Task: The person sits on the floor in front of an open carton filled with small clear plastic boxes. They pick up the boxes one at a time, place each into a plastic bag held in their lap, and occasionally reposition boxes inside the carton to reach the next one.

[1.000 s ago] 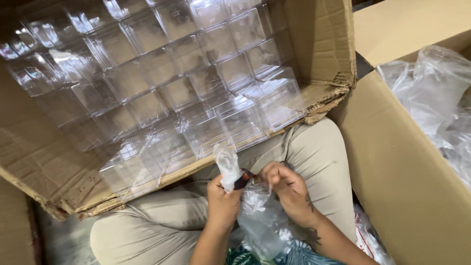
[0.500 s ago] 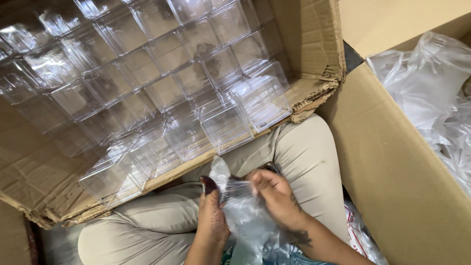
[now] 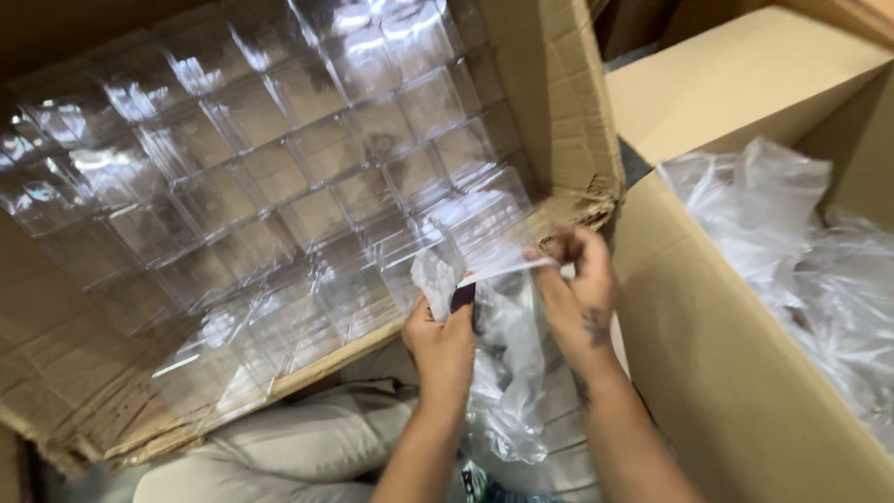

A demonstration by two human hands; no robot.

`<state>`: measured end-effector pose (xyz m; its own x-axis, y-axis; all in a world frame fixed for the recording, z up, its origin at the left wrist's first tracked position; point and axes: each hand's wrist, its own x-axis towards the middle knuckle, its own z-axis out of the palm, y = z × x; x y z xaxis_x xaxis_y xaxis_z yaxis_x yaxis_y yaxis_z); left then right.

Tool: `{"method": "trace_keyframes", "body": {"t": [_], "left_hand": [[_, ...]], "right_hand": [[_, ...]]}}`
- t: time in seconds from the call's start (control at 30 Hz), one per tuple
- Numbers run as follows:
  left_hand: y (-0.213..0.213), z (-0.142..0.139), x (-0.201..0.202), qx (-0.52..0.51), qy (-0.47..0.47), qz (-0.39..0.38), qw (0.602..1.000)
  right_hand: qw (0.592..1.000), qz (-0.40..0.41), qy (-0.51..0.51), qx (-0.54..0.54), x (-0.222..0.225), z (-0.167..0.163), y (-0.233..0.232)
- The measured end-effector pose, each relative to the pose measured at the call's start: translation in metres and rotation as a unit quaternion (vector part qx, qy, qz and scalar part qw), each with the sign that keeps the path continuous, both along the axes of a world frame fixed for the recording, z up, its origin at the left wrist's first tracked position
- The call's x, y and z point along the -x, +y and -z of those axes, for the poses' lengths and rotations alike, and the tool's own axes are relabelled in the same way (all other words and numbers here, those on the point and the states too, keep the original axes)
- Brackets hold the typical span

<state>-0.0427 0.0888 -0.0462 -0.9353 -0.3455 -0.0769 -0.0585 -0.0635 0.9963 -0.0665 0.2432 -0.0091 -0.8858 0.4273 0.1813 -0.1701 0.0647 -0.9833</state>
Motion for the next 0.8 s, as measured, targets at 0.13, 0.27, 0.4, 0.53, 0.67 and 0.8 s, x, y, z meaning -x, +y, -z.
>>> {"method": "trace_keyframes", "body": {"t": [0.13, 0.27, 0.4, 0.53, 0.67, 0.8], "left_hand": [[0.024, -0.047, 0.009, 0.103, 0.109, -0.052, 0.987], [0.025, -0.06, 0.011, 0.071, 0.142, -0.037, 0.987], [0.021, -0.054, 0.005, 0.049, 0.104, 0.003, 0.993], [0.016, -0.056, -0.005, -0.039, 0.149, 0.082, 0.985], [0.007, -0.061, -0.018, -0.051, 0.151, 0.124, 0.98], [0.003, -0.061, -0.031, -0.108, 0.121, 0.199, 0.967]], "right_hand": [[0.921, 0.036, 0.1, -0.375, 0.036, -0.012, 0.001], [0.925, 0.033, 0.132, -0.356, 0.022, -0.011, -0.008], [0.991, -0.005, -0.007, -0.13, -0.008, -0.023, -0.01], [0.991, -0.044, 0.082, -0.094, -0.03, -0.036, -0.001], [0.975, -0.085, 0.205, -0.016, -0.048, -0.029, 0.005], [0.982, -0.098, 0.157, 0.043, -0.054, -0.021, 0.018]]}}
